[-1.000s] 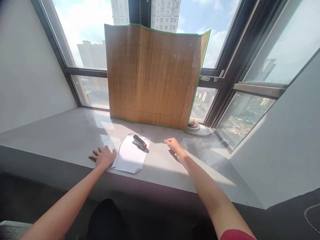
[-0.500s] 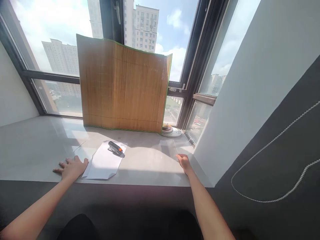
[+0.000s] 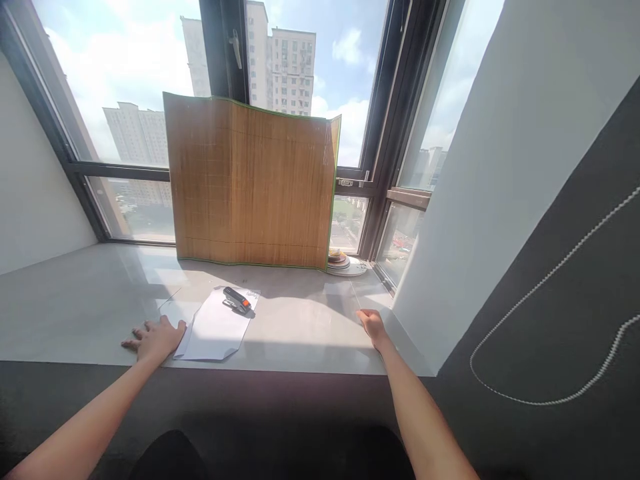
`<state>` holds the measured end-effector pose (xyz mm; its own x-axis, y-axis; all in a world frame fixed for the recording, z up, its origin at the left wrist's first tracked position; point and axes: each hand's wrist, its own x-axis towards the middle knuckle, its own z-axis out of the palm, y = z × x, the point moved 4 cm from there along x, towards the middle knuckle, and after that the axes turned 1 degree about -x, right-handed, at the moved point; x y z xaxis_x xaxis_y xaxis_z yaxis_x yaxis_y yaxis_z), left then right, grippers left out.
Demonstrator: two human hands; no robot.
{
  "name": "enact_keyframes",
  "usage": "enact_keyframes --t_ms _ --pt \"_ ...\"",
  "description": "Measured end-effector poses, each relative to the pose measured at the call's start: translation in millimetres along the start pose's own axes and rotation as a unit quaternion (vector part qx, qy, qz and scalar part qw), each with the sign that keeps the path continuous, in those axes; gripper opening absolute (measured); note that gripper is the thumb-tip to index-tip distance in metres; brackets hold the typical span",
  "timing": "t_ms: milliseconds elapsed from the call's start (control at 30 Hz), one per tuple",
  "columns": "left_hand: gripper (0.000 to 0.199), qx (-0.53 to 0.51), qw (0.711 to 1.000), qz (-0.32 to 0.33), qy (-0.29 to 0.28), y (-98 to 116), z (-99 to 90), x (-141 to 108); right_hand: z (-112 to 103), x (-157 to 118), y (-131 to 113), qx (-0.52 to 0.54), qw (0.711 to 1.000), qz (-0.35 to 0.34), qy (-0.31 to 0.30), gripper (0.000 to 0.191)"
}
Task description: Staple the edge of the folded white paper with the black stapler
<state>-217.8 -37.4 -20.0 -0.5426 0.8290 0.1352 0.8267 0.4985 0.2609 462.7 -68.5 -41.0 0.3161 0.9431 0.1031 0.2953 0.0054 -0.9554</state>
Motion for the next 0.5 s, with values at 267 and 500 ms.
enact_keyframes --t_ms 267,500 --pt "0.080 0.004 1.000 -0.009 -0.001 -1.7 2.4 0.9 -0.6 5.0 8.5 0.018 1.000 0.001 -0.008 0.052" --pt "0.077 0.016 0.999 -0.017 -0.026 -3.0 -4.4 3.4 1.0 5.4 9.6 0.003 1.000 -0.009 -0.001 0.056"
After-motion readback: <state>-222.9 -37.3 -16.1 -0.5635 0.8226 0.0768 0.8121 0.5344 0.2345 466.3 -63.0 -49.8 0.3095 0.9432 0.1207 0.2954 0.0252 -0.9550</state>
